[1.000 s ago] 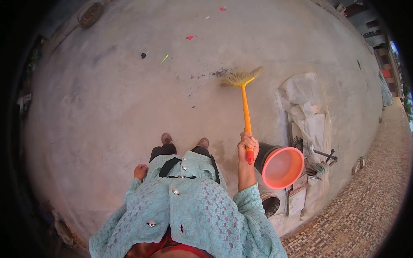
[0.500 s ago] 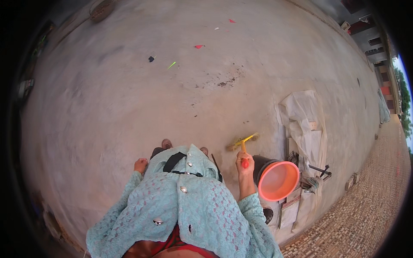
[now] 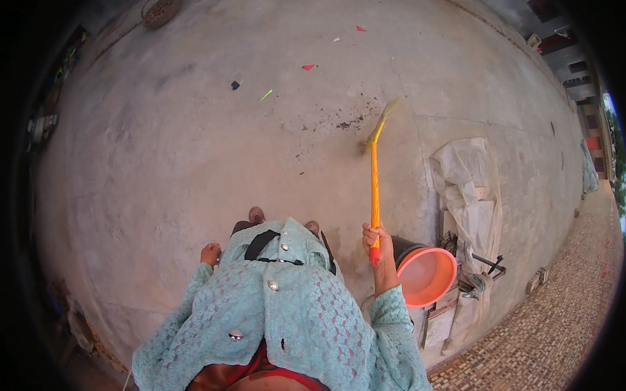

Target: The person sweeps a concrete rooftop terrace using a long-handled broom, moving debris and small pieces of paper across the floor. The person walks around the area, sweeping in different directions to gather scattered items.

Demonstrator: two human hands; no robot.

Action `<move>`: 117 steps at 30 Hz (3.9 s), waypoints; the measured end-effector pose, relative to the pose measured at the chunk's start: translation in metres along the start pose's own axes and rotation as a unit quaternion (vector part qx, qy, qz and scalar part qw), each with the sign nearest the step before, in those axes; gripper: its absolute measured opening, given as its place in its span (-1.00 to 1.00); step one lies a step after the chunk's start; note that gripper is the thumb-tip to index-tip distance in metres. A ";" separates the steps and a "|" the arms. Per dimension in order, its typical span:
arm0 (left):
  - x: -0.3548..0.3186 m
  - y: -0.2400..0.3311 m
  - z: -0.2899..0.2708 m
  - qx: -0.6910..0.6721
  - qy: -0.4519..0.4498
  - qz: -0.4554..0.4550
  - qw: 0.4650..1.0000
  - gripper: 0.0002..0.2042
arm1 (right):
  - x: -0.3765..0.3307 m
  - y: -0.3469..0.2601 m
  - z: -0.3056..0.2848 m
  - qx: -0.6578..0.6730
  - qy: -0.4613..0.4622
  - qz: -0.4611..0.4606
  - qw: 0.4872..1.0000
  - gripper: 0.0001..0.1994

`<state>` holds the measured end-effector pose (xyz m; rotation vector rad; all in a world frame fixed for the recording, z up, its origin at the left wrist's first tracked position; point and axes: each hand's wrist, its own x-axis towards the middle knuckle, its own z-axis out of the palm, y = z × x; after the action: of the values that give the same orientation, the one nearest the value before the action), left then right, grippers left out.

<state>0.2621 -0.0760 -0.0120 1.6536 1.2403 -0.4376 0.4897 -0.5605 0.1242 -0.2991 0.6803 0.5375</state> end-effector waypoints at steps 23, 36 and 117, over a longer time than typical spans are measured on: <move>-0.036 -0.029 0.002 -0.103 0.040 -0.075 0.991 -0.77 | 0.080 -0.054 0.059 -0.001 0.137 0.296 0.945 -0.79; -0.041 -0.055 0.014 -0.049 0.046 -0.021 0.998 -0.81 | 0.074 -0.052 0.092 -0.389 0.037 -0.024 0.920 -0.47; -0.002 0.003 0.050 -0.047 0.000 -0.192 0.980 -0.77 | 0.213 -0.054 0.192 -0.364 0.027 0.080 0.927 -0.54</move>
<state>0.2768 -0.1195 -0.0309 1.3349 1.5617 -0.6038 0.7566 -0.4435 0.1302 -0.9648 0.5373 0.9358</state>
